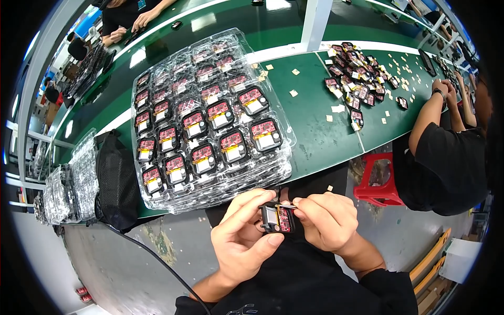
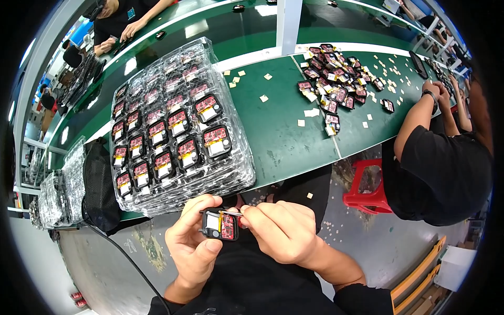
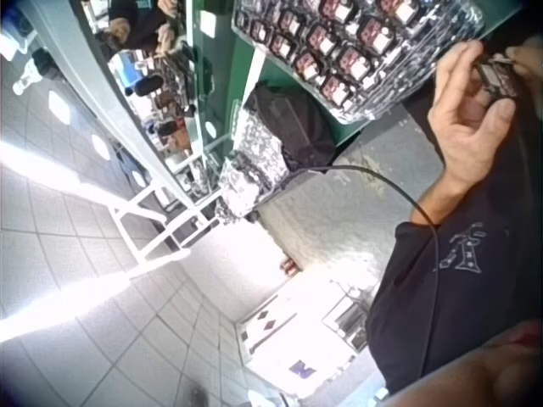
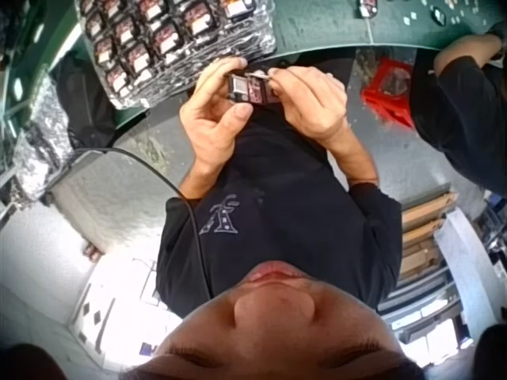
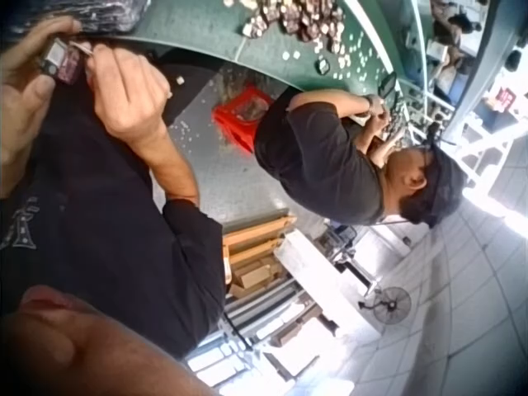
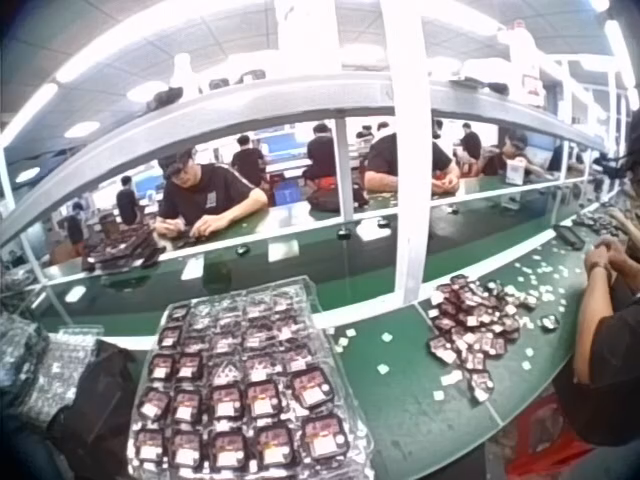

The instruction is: The user is seen assembling electronics on a factory production line.

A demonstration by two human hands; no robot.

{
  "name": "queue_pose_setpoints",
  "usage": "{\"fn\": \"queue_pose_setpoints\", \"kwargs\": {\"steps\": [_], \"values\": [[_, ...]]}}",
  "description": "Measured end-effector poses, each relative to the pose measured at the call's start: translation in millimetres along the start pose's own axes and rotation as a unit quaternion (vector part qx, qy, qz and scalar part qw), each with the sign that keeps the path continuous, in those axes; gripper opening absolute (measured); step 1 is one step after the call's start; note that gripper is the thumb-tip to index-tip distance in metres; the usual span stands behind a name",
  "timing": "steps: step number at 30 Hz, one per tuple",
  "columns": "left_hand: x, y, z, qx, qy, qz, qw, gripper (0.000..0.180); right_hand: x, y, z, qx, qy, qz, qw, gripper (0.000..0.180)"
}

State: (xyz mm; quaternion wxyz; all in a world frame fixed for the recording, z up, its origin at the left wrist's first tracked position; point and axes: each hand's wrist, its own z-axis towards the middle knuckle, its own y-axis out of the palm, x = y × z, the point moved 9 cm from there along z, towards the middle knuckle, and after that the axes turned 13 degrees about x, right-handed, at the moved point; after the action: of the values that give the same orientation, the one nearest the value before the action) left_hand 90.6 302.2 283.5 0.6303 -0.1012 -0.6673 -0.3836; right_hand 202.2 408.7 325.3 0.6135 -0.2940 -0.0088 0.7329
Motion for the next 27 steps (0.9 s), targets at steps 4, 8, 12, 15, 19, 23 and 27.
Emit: {"fn": "queue_pose_setpoints", "kwargs": {"steps": [4,8,12,15,19,23,27], "values": [[-0.2,-0.4,-2.4,0.03,0.001,0.012,0.999,0.059,-2.7,2.6,-3.8,-0.007,-0.02,-0.017,1.0,0.023],[0.9,-0.6,-1.1,0.019,0.005,0.025,0.999,0.058,-2.4,3.5,-5.3,-0.036,-0.019,-0.016,0.999,0.018],[3.3,2.5,2.3,-0.002,-0.016,0.023,1.0,0.058,-0.6,0.9,-4.5,-0.046,-0.034,-0.033,0.998,0.018],[5.3,3.1,2.4,-0.008,-0.016,0.03,0.999,0.058,-2.0,-2.0,-1.5,-0.001,-0.062,-0.026,0.998,0.024],[7.4,2.1,2.1,-0.004,-0.008,0.031,0.999,0.059,-5.8,-3.8,0.1,-0.001,-0.073,-0.028,0.997,0.024],[6.2,3.2,2.2,-0.004,-0.017,0.021,1.0,0.058,-5.2,-1.9,-1.8,-0.031,-0.051,-0.037,0.998,0.02],[5.2,3.0,3.7,-0.012,-0.017,0.032,0.999,0.058,-5.0,-0.1,-0.6,-0.045,-0.049,-0.03,0.997,0.021]]}}
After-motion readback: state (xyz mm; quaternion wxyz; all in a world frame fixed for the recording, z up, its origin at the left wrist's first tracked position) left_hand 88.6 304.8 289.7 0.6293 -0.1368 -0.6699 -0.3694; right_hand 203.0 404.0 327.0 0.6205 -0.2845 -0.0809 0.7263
